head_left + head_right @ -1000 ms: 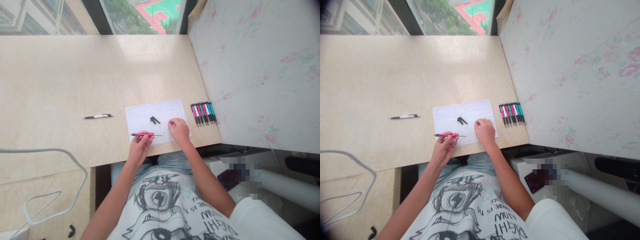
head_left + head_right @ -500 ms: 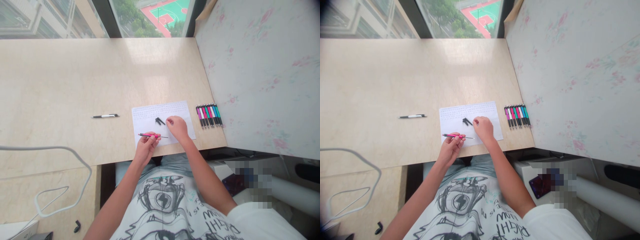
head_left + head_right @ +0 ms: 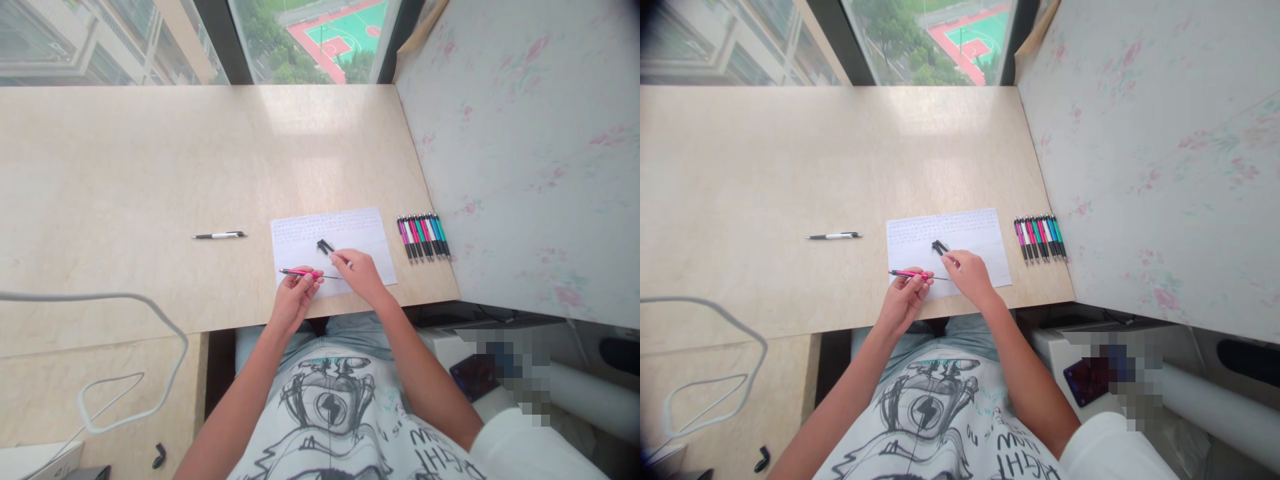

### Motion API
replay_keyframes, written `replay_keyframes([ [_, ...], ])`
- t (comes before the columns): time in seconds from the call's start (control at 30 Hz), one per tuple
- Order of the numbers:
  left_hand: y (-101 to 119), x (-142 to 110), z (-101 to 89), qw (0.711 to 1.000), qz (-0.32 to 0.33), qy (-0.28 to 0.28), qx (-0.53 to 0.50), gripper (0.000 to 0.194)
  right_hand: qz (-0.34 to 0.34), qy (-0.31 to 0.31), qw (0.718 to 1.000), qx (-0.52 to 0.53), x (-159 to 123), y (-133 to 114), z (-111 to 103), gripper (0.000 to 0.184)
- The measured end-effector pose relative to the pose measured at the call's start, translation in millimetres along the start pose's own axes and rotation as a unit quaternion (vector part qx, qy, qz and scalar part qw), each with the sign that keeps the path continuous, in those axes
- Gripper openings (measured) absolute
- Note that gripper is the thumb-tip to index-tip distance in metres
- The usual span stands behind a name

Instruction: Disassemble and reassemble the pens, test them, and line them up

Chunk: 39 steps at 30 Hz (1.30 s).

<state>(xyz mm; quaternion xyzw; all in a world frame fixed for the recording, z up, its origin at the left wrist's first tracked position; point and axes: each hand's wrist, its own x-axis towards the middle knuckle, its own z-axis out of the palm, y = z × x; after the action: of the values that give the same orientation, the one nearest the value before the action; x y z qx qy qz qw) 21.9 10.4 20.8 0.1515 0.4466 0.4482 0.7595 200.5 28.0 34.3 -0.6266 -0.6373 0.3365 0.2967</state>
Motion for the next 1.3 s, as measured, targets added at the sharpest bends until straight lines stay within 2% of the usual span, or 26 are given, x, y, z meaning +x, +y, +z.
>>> replay_keyframes([
  [0.1,0.1,-0.8,1.8,1.000,0.001,-0.003,0.016,0.022,-0.047,-0.080,0.996,-0.010,-16.2,-7.9,-6.0,0.019],
  [0.3,0.1,0.2,2.9,0.999,0.005,0.006,0.045,0.025,-0.059,-0.096,0.992,-0.052,-30.7,-1.9,-21.3,0.012],
  [0.37,2.6,3.6,1.0,0.999,0.025,0.025,0.040,0.024,-0.044,-0.083,0.994,-0.063,-31.7,7.0,-26.4,0.011],
  [0.47,8.2,10.4,-2.6,0.997,0.058,0.051,0.027,0.025,0.002,-0.027,0.996,-0.081,-30.2,18.8,-29.7,0.010],
  [0.6,12.5,14.9,-4.2,0.997,0.058,0.047,0.025,0.027,0.060,0.046,0.991,-0.112,-21.1,22.3,-21.2,0.012],
  [0.8,7.4,8.7,-1.5,0.998,0.033,0.030,0.035,0.026,0.089,0.066,0.981,-0.157,-2.6,16.9,1.5,0.013],
  [0.93,4.3,4.9,-1.5,0.998,0.027,0.026,0.044,0.029,0.083,0.083,0.983,-0.144,0.0,16.2,5.5,0.014],
  [1.03,3.8,4.4,-1.2,0.998,0.027,0.025,0.053,0.032,0.079,0.098,0.989,-0.081,-3.0,12.9,4.5,0.017],
  [1.13,3.3,5.1,1.7,0.997,0.038,0.024,0.055,0.031,0.117,0.075,0.986,0.089,-8.3,5.6,8.3,0.018],
  [1.2,2.8,5.3,5.2,0.996,0.050,0.019,0.066,0.028,0.171,0.034,0.956,0.237,-12.2,-0.2,15.4,0.020],
  [1.3,3.2,4.6,10.9,0.990,0.083,0.004,0.116,0.021,0.233,-0.013,0.881,0.411,-17.1,-7.2,29.5,0.024],
])
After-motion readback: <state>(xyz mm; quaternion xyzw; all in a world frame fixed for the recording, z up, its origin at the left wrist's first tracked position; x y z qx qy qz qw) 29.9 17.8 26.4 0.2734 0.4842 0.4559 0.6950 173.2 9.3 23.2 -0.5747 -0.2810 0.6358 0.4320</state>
